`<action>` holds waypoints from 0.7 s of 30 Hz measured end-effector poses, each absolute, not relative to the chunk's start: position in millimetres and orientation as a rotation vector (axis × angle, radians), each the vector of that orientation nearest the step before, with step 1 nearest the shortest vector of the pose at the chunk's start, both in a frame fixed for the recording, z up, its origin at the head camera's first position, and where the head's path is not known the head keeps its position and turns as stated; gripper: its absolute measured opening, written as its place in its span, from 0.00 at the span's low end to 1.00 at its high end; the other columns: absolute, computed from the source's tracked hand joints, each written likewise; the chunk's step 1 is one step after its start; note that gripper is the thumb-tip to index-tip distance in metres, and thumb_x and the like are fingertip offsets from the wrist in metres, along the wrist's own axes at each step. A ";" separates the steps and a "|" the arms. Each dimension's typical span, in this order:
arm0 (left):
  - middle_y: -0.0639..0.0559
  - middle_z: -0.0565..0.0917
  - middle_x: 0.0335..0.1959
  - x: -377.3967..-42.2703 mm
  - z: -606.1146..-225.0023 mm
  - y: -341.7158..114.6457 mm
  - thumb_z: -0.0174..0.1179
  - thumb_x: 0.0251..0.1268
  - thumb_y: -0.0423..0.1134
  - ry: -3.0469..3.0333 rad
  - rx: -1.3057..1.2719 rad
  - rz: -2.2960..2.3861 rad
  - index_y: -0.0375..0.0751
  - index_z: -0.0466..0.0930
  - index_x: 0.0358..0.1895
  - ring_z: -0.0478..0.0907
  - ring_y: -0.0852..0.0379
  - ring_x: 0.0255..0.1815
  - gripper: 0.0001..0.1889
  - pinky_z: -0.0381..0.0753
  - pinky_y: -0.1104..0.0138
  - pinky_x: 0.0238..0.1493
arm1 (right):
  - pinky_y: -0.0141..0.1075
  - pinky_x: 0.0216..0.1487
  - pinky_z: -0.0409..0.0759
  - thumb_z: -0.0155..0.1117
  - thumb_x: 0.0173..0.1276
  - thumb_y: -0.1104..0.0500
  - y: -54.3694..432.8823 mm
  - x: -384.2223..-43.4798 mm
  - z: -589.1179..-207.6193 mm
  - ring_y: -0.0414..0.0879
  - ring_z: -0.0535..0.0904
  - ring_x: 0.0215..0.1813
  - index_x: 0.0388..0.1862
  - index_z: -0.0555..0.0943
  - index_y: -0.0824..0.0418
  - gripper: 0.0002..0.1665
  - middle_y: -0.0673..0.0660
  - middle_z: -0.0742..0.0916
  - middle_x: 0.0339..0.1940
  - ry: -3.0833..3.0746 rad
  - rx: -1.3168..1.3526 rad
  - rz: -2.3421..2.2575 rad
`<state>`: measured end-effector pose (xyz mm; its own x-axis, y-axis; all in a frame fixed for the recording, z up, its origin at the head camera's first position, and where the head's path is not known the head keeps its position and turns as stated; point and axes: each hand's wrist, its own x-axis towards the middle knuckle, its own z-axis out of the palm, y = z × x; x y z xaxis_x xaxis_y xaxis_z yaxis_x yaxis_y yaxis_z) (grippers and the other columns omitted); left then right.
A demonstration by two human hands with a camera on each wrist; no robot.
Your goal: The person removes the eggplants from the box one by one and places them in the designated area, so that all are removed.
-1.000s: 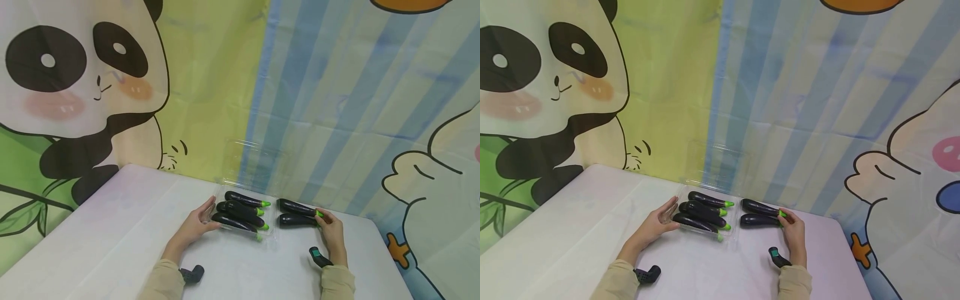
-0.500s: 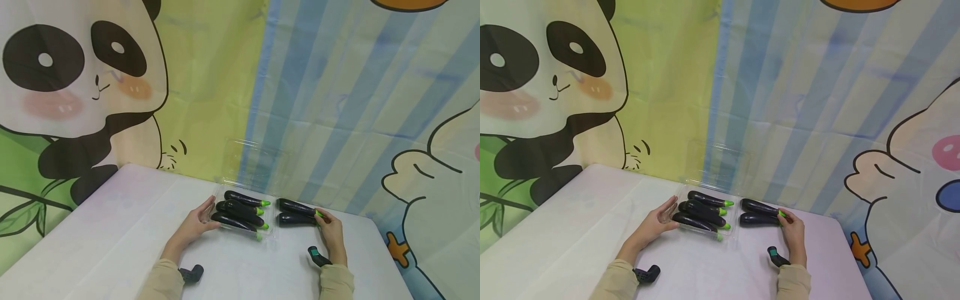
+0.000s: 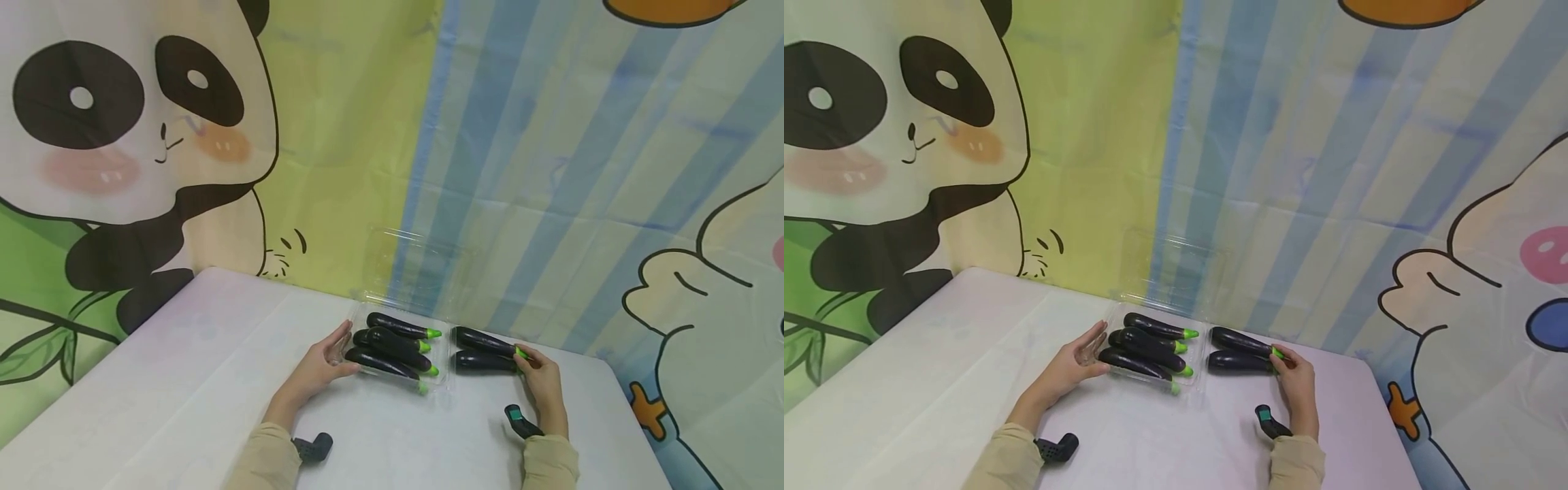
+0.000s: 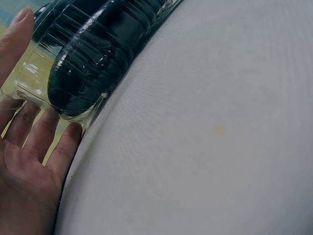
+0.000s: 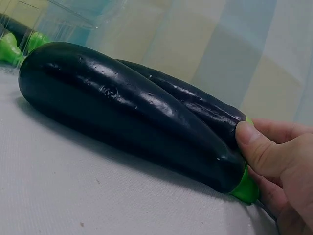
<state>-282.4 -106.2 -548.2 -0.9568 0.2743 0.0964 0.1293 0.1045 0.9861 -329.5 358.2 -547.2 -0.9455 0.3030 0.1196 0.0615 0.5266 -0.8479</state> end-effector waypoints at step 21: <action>0.61 0.51 0.77 -281.1 -545.1 -106.1 0.70 0.53 0.43 2.206 0.437 2.015 0.54 0.46 0.76 0.50 0.60 0.76 0.50 0.54 0.62 0.74 | 0.19 0.36 0.73 0.63 0.62 0.39 359.2 -331.2 -549.1 0.26 0.74 0.37 0.55 0.80 0.56 0.29 0.48 0.85 0.44 -2.527 -0.394 1.360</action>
